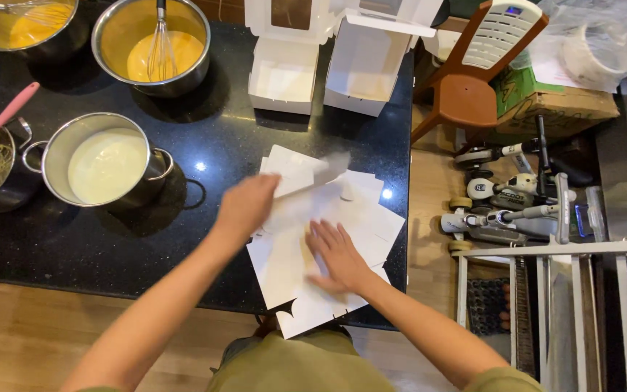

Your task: Folding several white cardboard cake boxes on a kitchen counter.

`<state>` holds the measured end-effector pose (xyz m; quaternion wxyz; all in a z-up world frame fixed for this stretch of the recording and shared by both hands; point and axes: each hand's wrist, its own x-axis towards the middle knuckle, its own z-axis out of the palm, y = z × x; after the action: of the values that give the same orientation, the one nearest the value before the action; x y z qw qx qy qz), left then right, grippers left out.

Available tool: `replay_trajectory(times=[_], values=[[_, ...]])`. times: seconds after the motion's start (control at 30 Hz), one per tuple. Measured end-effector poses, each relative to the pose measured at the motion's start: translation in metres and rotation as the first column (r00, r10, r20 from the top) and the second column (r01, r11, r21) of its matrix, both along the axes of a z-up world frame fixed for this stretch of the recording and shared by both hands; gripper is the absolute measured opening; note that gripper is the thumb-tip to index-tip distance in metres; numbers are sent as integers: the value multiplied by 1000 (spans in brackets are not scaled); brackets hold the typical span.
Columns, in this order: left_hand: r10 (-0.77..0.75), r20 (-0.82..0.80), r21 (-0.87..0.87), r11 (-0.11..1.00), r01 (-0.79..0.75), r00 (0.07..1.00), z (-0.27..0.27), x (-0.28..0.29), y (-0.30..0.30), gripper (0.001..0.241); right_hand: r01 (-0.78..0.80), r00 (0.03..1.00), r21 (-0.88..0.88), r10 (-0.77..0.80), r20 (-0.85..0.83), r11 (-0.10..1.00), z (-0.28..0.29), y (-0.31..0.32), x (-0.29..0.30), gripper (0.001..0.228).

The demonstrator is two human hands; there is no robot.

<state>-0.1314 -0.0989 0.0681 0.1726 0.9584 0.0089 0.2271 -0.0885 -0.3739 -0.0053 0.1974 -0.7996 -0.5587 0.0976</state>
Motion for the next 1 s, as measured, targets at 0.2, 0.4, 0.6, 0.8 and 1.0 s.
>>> replay_trajectory(times=[0.2, 0.4, 0.6, 0.8, 1.0], values=[[-3, -248, -158, 987, -37, 969, 50, 29, 31, 23, -280, 956, -538, 283, -80, 795, 83, -27, -33, 145], [-110, -202, -233, 971, 62, 973, 52, 37, 19, 24, -250, 902, -178, 296, 314, 952, 0, -55, -25, 115], [-290, -227, -135, 955, 265, 930, 72, 16, -12, 35, -146, 980, -230, 173, 101, 962, 4, -8, 10, 119], [-382, -240, -141, 923, 358, 892, 49, -35, -44, 45, -56, 992, -467, -5, -129, 882, 22, 30, 30, 102], [-452, -146, 158, 868, 472, 880, -15, -74, -28, 57, -62, 995, -414, 22, -100, 908, 20, 27, 18, 109]])
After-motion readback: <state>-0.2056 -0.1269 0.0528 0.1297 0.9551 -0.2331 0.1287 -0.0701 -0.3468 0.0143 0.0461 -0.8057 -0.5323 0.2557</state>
